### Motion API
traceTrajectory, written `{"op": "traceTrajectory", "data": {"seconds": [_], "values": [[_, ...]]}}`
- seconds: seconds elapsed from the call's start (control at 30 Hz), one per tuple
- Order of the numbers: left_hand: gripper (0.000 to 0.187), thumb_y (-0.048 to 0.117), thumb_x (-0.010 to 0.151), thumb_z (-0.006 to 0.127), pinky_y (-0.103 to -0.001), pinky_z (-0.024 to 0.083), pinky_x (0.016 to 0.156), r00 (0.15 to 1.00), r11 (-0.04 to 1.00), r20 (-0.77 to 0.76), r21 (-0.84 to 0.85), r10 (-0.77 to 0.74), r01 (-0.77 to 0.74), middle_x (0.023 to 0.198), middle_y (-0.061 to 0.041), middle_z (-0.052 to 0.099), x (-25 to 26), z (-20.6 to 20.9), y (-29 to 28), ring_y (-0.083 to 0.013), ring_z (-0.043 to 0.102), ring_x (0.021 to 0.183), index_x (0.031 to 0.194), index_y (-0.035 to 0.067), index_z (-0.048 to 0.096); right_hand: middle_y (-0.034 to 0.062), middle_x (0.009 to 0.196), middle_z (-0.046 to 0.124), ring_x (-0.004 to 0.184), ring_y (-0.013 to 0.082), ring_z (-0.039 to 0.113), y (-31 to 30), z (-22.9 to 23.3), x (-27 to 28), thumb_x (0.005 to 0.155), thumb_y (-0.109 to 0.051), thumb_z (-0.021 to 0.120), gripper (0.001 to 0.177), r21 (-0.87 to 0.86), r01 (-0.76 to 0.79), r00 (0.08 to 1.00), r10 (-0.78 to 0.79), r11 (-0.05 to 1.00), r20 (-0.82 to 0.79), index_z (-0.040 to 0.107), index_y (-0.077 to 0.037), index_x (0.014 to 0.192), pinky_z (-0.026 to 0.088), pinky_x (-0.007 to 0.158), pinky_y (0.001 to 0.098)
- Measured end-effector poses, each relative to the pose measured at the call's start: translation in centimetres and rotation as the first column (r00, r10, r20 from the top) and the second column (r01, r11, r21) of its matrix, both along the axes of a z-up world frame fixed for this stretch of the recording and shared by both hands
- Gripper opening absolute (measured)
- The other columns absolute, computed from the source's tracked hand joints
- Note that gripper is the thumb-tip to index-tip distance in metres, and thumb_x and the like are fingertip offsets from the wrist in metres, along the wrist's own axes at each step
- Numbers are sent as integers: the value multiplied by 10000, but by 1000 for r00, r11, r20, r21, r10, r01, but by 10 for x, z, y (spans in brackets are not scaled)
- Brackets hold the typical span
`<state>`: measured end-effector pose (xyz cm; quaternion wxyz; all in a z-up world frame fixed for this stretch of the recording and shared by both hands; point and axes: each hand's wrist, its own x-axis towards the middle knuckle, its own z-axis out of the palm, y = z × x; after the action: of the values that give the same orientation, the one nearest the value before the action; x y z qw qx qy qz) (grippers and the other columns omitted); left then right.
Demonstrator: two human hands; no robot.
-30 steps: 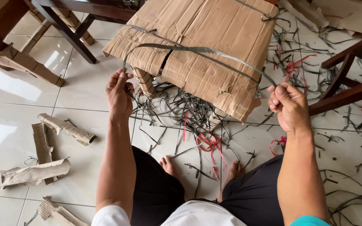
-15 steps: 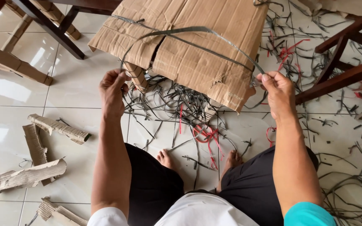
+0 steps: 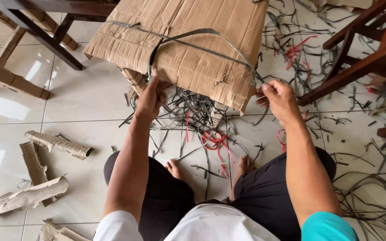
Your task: Tying cardboard protective layers to a wooden chair frame using plastic strips.
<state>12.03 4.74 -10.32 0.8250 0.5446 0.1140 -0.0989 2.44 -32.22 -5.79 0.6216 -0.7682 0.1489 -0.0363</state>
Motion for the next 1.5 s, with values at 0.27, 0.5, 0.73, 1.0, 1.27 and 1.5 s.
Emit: {"op": "traceTrajectory", "data": {"seconds": [0.27, 0.5, 0.73, 1.0, 1.27, 1.5], "values": [[560, 504, 864, 797, -230, 265, 400, 994, 990, -54, -103, 96, -101, 662, -130, 544, 23, 14, -33, -124, 394, 427, 996, -5, 605, 116, 1001, 725, 813, 157, 721, -27, -8, -13, 1077, -208, 594, 168, 88, 11, 1000, -10, 996, -11, 632, -45, 1063, 586, 659, 224], [570, 606, 858, 773, -219, 239, 347, 996, 993, -70, -97, 53, -59, 593, -32, 471, 23, -42, -54, -81, 335, 367, 1059, 84, 662, 110, 1055, 723, 914, 156, 684, -58, -11, -31, 1067, -161, 653, 134, -75, 60, 998, -60, 995, 0, 672, -29, 1074, 539, 729, 229], [558, 576, 899, 742, -254, 292, 390, 997, 997, -6, -27, -73, 73, 697, -47, 551, -40, 9, -79, -68, 332, 369, 1108, 62, 683, 92, 956, 688, 861, 142, 665, -81, -24, -28, 1062, -173, 692, 163, -88, 165, 985, -160, 982, 62, 703, -15, 1097, 580, 669, 236], [600, 488, 940, 759, -251, 255, 387, 982, 978, 46, 104, -185, 180, 412, -19, 374, -50, 21, -73, -97, 314, 329, 554, 83, 545, -2, 799, 699, 710, 88, 628, -91, -34, -23, 1025, -315, 770, 94, -394, 261, 965, -240, 882, 102, 801, -229, 1045, 527, 556, 259], [432, 372, 938, 780, -248, 373, 435, 968, 969, 52, 20, -246, 246, 878, -168, 681, -63, 16, -76, -101, 466, 409, 952, -28, 618, 75, 642, 611, 564, 120, 599, -74, -9, -31, 1060, -180, 686, 115, -223, 257, 964, -233, 940, 132, 754, -88, 1075, 481, 531, 216], [671, 540, 936, 737, -344, 499, 605, 943, 943, 26, -20, -331, 331, 1245, -252, 670, -57, -24, -78, -197, 657, 639, 1244, -41, 604, 72, 977, 752, 785, 104, 733, -59, 16, -34, 1066, -247, 622, 148, -43, 251, 965, -246, 967, 93, 709, -146, 1129, 546, 656, 173]]}}
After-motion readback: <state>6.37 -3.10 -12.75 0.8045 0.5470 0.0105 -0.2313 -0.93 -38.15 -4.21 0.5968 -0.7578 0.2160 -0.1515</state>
